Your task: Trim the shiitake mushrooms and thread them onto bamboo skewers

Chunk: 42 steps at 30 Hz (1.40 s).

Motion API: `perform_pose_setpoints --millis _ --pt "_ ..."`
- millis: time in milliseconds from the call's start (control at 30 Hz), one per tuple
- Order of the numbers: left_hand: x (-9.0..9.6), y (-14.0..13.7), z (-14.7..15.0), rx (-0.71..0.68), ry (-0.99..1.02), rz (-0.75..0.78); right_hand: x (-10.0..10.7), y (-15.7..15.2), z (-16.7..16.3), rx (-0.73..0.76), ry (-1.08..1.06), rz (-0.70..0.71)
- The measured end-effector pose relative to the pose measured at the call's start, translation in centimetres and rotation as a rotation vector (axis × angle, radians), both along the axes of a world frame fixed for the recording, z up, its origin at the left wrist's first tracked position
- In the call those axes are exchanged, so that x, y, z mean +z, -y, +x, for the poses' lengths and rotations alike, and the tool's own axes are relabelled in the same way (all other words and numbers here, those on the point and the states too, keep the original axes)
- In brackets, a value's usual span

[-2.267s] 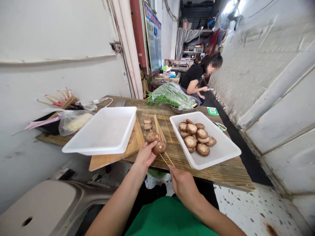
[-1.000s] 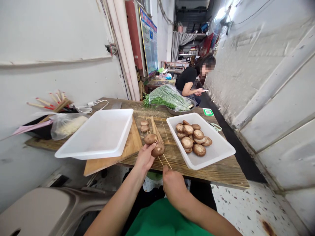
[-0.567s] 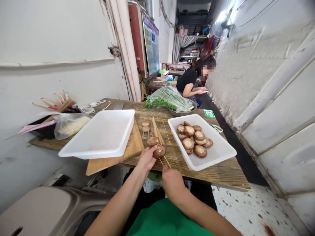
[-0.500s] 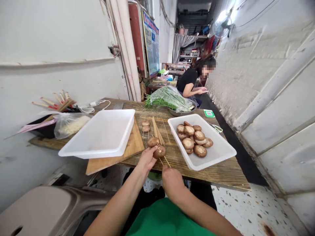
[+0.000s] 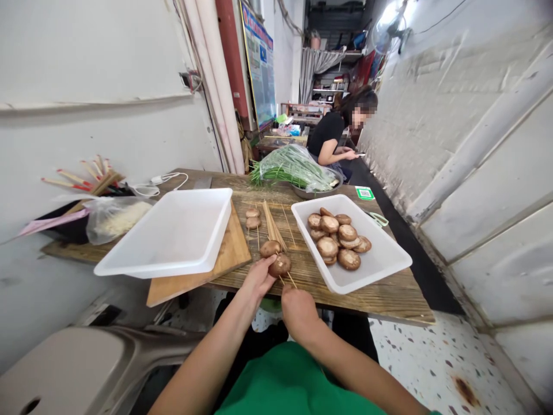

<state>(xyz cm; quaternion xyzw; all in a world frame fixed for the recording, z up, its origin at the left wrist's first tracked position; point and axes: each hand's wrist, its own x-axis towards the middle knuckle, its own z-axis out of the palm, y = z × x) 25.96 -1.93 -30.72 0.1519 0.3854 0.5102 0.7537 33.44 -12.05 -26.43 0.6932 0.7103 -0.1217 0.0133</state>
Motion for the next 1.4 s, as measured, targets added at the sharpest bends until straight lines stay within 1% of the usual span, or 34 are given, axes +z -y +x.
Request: perform_pose_setpoints --millis 200,367,467,600,633,667,800,967,1067,1133,1233,1333,1400 --pt "-0.6 -0.2 0.3 -0.018 0.001 0.013 -0.4 -0.4 0.1 0.007 0.015 0.028" --pt "-0.5 0.0 0.6 -0.017 0.005 0.026 -0.7 -0.5 0.3 -0.003 0.002 0.045" --pt "-0.3 0.3 0.1 -0.024 0.024 0.043 -1.3 -0.3 1.1 -0.009 -0.024 0.068" --pt "-0.1 0.4 -1.0 -0.114 0.093 -0.021 -2.5 0.1 3.0 0.006 -0.084 0.159" --pt "-0.1 0.3 -1.1 -0.116 0.099 -0.029 -2.8 0.2 3.4 0.020 -0.098 0.186" --pt "0.0 0.2 -1.1 -0.099 0.093 -0.024 -3.1 0.3 3.8 0.041 -0.116 0.210" --pt "0.4 -0.3 -0.6 0.047 0.053 -0.020 -4.1 0.5 4.6 0.119 -0.199 0.286" --pt "0.6 -0.3 0.0 0.126 0.147 -0.029 -5.2 1.4 4.8 0.174 -0.343 0.396" --pt "0.4 0.1 0.3 0.150 0.220 -0.018 -5.8 1.9 4.6 0.187 -0.408 0.404" --pt "0.4 0.4 0.4 0.127 0.245 0.015 -5.8 2.2 4.4 0.167 -0.428 0.387" --pt "0.8 0.9 0.3 0.096 0.247 0.070 -5.3 2.7 4.2 0.116 -0.435 0.371" --pt "1.8 1.5 -0.2 -0.010 0.262 0.118 -4.6 3.8 4.4 0.108 -0.492 0.332" --pt "2.5 2.0 -0.4 -0.056 0.272 0.167 -4.4 4.6 4.7 0.140 -0.568 0.313"
